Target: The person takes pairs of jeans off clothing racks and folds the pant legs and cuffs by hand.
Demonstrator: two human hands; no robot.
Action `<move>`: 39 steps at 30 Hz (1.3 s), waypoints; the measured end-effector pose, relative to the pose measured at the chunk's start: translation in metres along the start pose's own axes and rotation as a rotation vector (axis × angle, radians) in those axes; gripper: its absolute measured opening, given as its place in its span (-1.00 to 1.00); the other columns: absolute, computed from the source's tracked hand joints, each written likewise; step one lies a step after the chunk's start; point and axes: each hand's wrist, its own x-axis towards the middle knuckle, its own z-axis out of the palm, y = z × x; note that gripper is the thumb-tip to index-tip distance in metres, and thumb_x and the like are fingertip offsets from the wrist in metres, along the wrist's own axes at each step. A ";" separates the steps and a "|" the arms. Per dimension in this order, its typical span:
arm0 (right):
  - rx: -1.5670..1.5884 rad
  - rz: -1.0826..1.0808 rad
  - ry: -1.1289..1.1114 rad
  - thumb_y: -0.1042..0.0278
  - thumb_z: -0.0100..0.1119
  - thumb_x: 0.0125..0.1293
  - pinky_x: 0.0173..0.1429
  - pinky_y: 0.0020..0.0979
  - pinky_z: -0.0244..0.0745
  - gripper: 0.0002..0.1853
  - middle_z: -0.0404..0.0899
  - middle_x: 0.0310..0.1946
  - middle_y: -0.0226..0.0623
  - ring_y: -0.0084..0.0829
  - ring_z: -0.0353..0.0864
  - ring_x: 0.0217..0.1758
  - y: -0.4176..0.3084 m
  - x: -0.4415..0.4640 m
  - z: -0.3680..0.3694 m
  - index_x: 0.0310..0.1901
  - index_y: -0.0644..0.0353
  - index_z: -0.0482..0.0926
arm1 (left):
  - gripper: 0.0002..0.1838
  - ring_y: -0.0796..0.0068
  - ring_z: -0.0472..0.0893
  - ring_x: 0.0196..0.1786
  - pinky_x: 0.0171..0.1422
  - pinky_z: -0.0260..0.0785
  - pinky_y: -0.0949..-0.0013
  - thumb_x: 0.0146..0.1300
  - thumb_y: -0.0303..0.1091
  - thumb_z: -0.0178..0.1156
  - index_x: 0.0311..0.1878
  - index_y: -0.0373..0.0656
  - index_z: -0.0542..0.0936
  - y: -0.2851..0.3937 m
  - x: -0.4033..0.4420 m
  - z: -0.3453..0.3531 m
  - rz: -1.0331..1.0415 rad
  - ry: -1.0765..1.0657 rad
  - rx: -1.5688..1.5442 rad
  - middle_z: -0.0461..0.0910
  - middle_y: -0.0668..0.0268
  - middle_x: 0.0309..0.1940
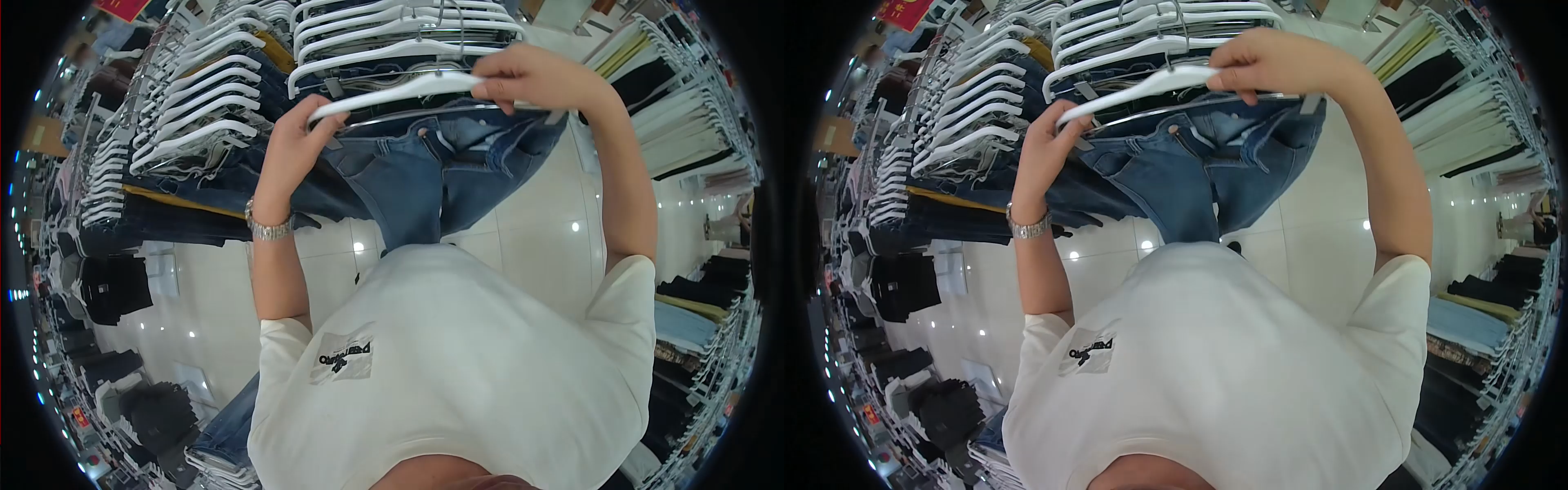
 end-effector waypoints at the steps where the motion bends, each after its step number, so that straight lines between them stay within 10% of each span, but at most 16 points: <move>1: -0.020 -0.006 0.036 0.12 0.13 0.47 -0.33 -0.49 0.29 -0.70 0.53 -0.57 -0.51 -0.65 0.43 -0.47 0.006 0.006 -0.003 -0.20 0.22 0.63 | -0.83 0.68 0.44 -0.42 -0.30 0.28 0.52 0.32 -0.30 0.28 -0.19 -0.23 0.64 -0.006 0.004 0.003 0.016 0.039 -0.012 0.58 0.41 -0.49; 11: 0.059 0.093 0.132 0.06 0.21 0.41 -0.46 -0.54 0.30 -0.68 0.59 -0.52 -0.52 -0.69 0.42 -0.52 0.028 0.041 -0.015 -0.14 0.19 0.68 | -0.82 0.60 0.57 -0.33 -0.18 0.37 0.49 0.30 -0.32 0.26 -0.21 -0.27 0.65 -0.030 0.038 0.015 0.049 0.225 -0.025 0.65 0.34 -0.44; 22: -0.454 -0.162 0.641 0.00 0.22 0.37 -0.18 -0.33 0.47 -0.65 0.65 -0.35 -0.25 -0.30 0.62 -0.27 0.062 0.020 0.022 -0.15 0.15 0.66 | -0.46 0.58 0.54 -0.01 0.07 0.43 0.50 0.33 -0.44 0.32 0.27 -0.33 0.30 -0.085 -0.005 0.068 0.027 0.439 -0.413 0.53 0.26 0.03; 34: 0.924 0.174 1.092 0.00 0.19 0.44 0.07 -0.54 0.36 -0.51 0.60 -0.18 -0.41 -0.56 0.50 -0.05 0.178 -0.017 0.143 0.14 0.29 0.56 | -0.63 0.57 0.56 -0.03 0.07 0.40 0.49 0.37 -0.29 0.29 0.09 -0.36 0.50 -0.138 -0.070 0.138 -0.258 0.464 -0.632 0.63 0.27 -0.07; 39: 0.771 0.346 0.919 -0.05 0.24 0.40 0.06 -0.48 0.41 -0.52 0.65 -0.18 -0.34 -0.53 0.55 -0.07 0.178 -0.012 0.244 0.04 0.28 0.64 | -0.55 0.39 0.63 -0.05 0.11 0.45 0.37 0.32 -0.23 0.33 0.10 -0.39 0.52 -0.174 -0.091 0.165 -0.257 0.422 -0.485 0.68 0.13 -0.08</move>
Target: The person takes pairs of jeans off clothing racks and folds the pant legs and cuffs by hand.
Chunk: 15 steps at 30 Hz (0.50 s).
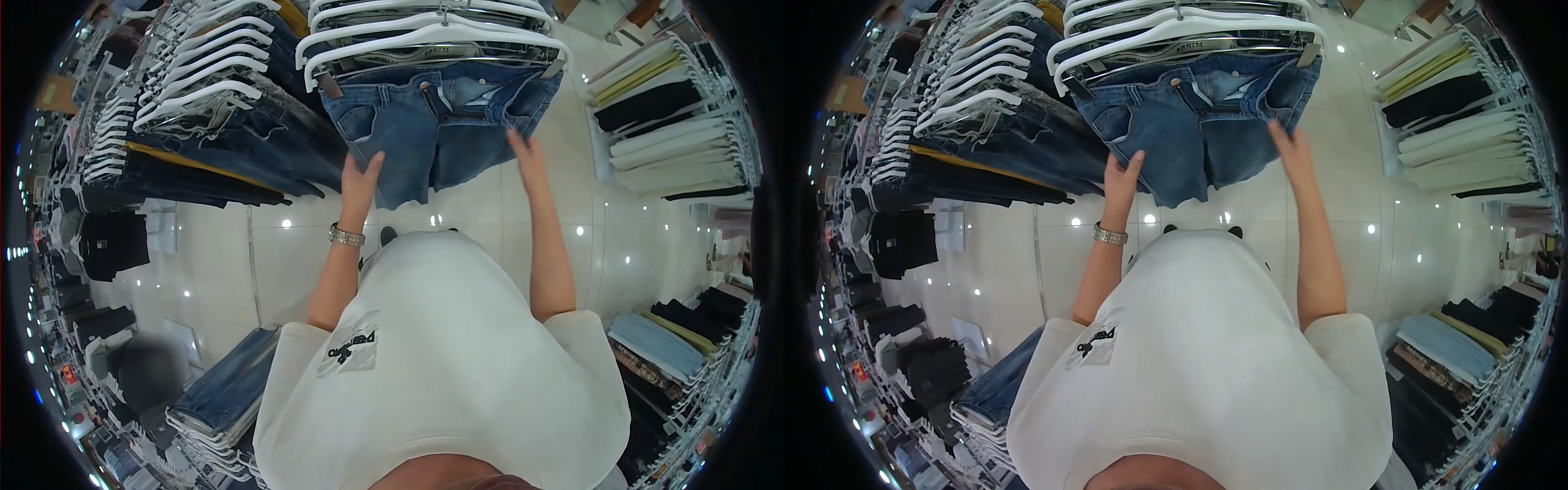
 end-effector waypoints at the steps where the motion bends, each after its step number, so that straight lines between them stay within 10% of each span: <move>1: -0.031 0.051 -0.049 -0.06 0.26 0.38 0.05 -0.45 0.44 -0.51 0.67 -0.19 -0.32 -0.51 0.57 -0.09 0.021 -0.010 0.007 0.00 0.29 0.66 | -0.53 0.36 0.64 -0.06 0.11 0.45 0.35 0.31 -0.22 0.33 0.10 -0.40 0.52 -0.013 -0.006 -0.004 -0.059 -0.033 0.078 0.69 0.10 -0.08; 8: -0.095 0.494 -0.522 0.00 0.28 0.35 0.16 -0.34 0.49 -0.47 0.72 -0.08 -0.16 -0.30 0.67 -0.01 0.174 -0.106 0.044 0.06 0.39 0.64 | -0.53 0.27 0.68 -0.04 0.10 0.47 0.28 0.31 -0.09 0.31 0.04 -0.35 0.63 -0.094 -0.071 -0.046 -0.371 -0.381 0.399 0.72 0.07 -0.09; 15: 0.112 0.666 -0.248 0.10 0.18 0.37 0.13 -0.31 0.51 -0.50 0.68 -0.03 -0.13 -0.26 0.67 -0.04 0.190 -0.157 0.058 0.09 0.43 0.58 | -0.52 0.37 0.66 -0.18 0.00 0.45 0.31 0.38 -0.03 0.23 -0.06 -0.39 0.65 -0.119 -0.089 -0.093 -0.477 -0.268 0.429 0.73 0.13 -0.25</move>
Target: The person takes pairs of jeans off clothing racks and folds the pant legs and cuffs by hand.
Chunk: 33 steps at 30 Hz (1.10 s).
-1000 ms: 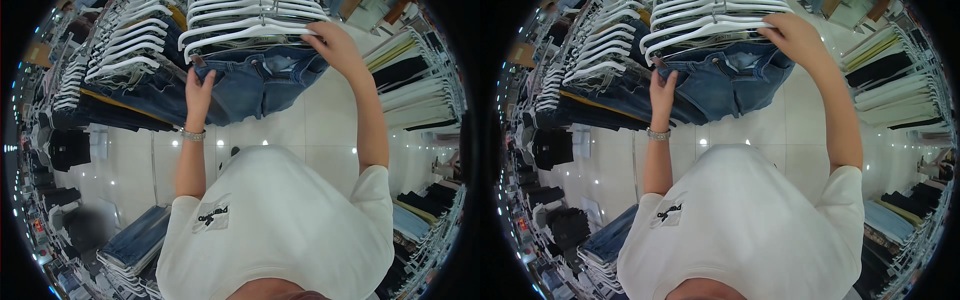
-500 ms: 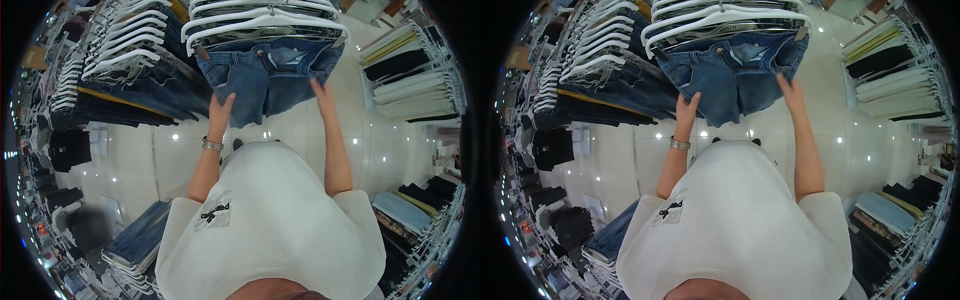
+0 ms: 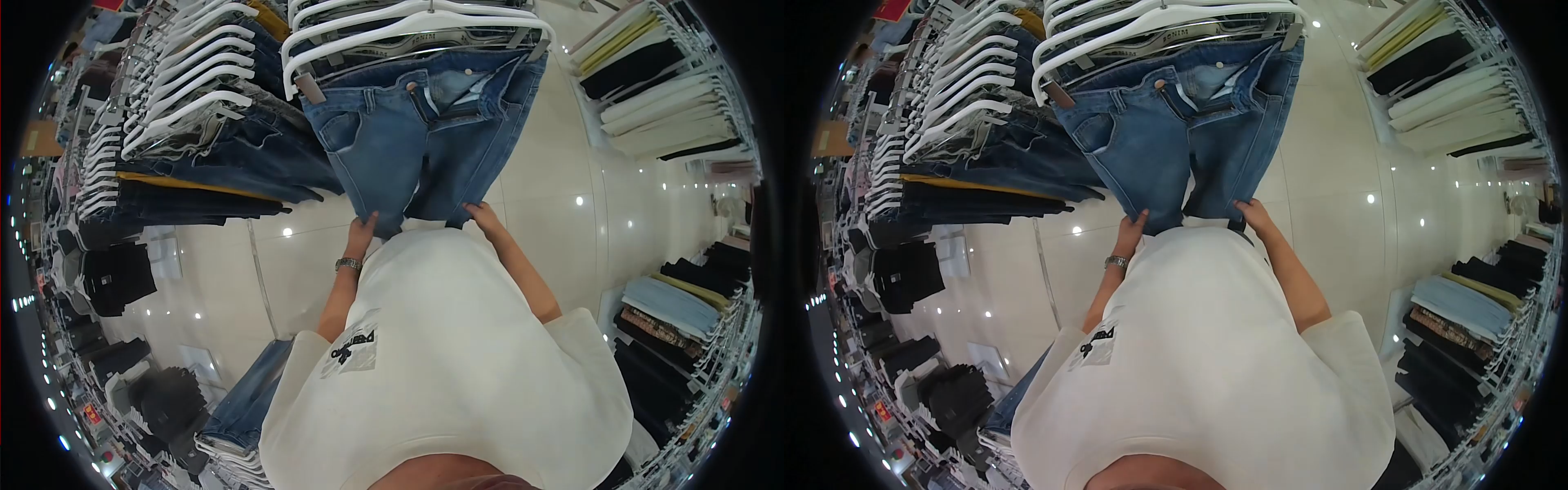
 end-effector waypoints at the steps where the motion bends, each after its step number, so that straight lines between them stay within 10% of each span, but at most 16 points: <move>1: 0.050 -0.023 0.047 0.12 0.17 0.37 0.13 -0.32 0.51 -0.50 0.68 -0.01 -0.11 -0.26 0.67 -0.04 0.004 -0.002 -0.001 0.10 0.46 0.56 | -0.51 0.39 0.65 -0.20 -0.01 0.45 0.32 0.39 -0.02 0.23 -0.09 -0.40 0.66 -0.007 0.003 -0.005 0.009 0.076 -0.081 0.72 0.14 -0.27; 15: 0.025 -0.024 0.580 -0.15 0.08 0.46 -0.19 -0.43 0.42 -0.44 0.60 -0.40 -0.33 -0.49 0.53 -0.34 0.061 -0.076 -0.008 -0.21 0.35 0.63 | -0.53 0.36 0.55 -0.49 -0.31 0.38 0.24 0.38 -0.03 0.24 -0.30 -0.38 0.65 -0.049 0.038 -0.070 0.124 0.182 0.195 0.62 0.14 -0.56; 23: -0.091 -0.088 0.569 -0.16 0.05 0.48 -0.11 -0.47 0.43 -0.42 0.61 -0.42 -0.33 -0.50 0.53 -0.31 0.042 -0.119 0.008 -0.19 0.35 0.64 | -0.66 0.40 0.60 -0.27 -0.11 0.44 0.30 0.39 -0.26 0.16 0.08 -0.32 0.57 -0.095 0.032 -0.048 0.295 0.442 0.108 0.65 0.23 -0.36; 33: 0.217 -0.140 0.171 -0.06 0.02 0.52 -0.01 -0.50 0.43 -0.48 0.64 -0.22 -0.38 -0.57 0.55 -0.18 0.032 -0.197 0.011 -0.03 0.38 0.61 | -0.41 0.26 0.47 0.35 0.39 0.30 0.20 0.46 0.01 0.04 0.39 -0.17 0.35 -0.012 -0.091 0.080 -0.226 -0.488 -0.188 0.48 0.13 0.28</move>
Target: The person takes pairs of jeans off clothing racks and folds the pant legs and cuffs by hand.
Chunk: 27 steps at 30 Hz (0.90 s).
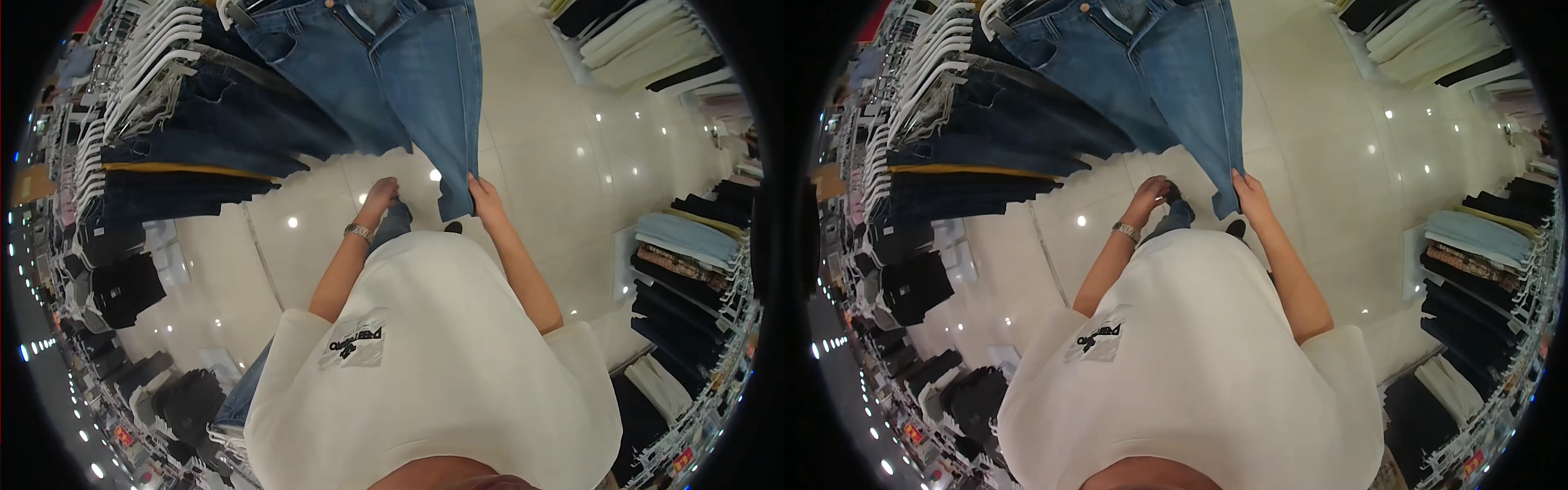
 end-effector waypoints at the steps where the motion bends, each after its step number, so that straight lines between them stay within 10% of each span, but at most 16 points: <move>1: 0.063 -0.014 -0.019 -0.04 0.02 0.53 0.01 -0.50 0.43 -0.49 0.64 -0.21 -0.38 -0.58 0.55 -0.17 -0.008 -0.014 0.003 -0.01 0.38 0.60 | -0.39 0.25 0.45 0.36 0.41 0.29 0.17 0.48 0.05 0.01 0.40 -0.18 0.33 0.001 -0.003 0.018 -0.014 0.001 -0.014 0.45 0.10 0.31; 12: 0.486 0.120 -0.355 0.06 0.11 0.50 0.10 -0.44 0.52 -0.57 0.66 -0.10 -0.32 -0.52 0.62 -0.05 -0.044 -0.100 0.004 0.06 0.34 0.59 | -0.32 0.31 0.40 0.42 0.51 0.23 0.18 0.54 0.11 -0.13 0.47 -0.26 0.25 0.003 -0.054 0.125 -0.065 -0.396 -0.291 0.36 0.12 0.41; 21: 0.860 -0.176 -0.041 0.09 0.06 0.51 0.43 -0.22 0.35 -0.43 0.48 0.28 -0.05 -0.26 0.47 0.34 -0.051 -0.093 -0.025 0.30 0.45 0.36 | -0.26 0.34 0.54 0.29 0.40 0.37 0.26 0.47 0.10 0.06 0.41 -0.39 0.31 0.009 -0.088 0.088 0.018 -0.379 -0.209 0.49 0.10 0.29; 27: 0.542 -0.110 -0.011 0.03 0.10 0.49 0.41 -0.27 0.33 -0.40 0.51 0.24 -0.12 -0.31 0.49 0.31 -0.030 -0.092 -0.015 0.29 0.43 0.38 | -0.42 0.46 0.59 0.17 0.30 0.43 0.31 0.41 -0.08 0.23 0.29 -0.34 0.43 -0.016 -0.121 0.051 0.021 -0.379 -0.349 0.59 0.22 0.16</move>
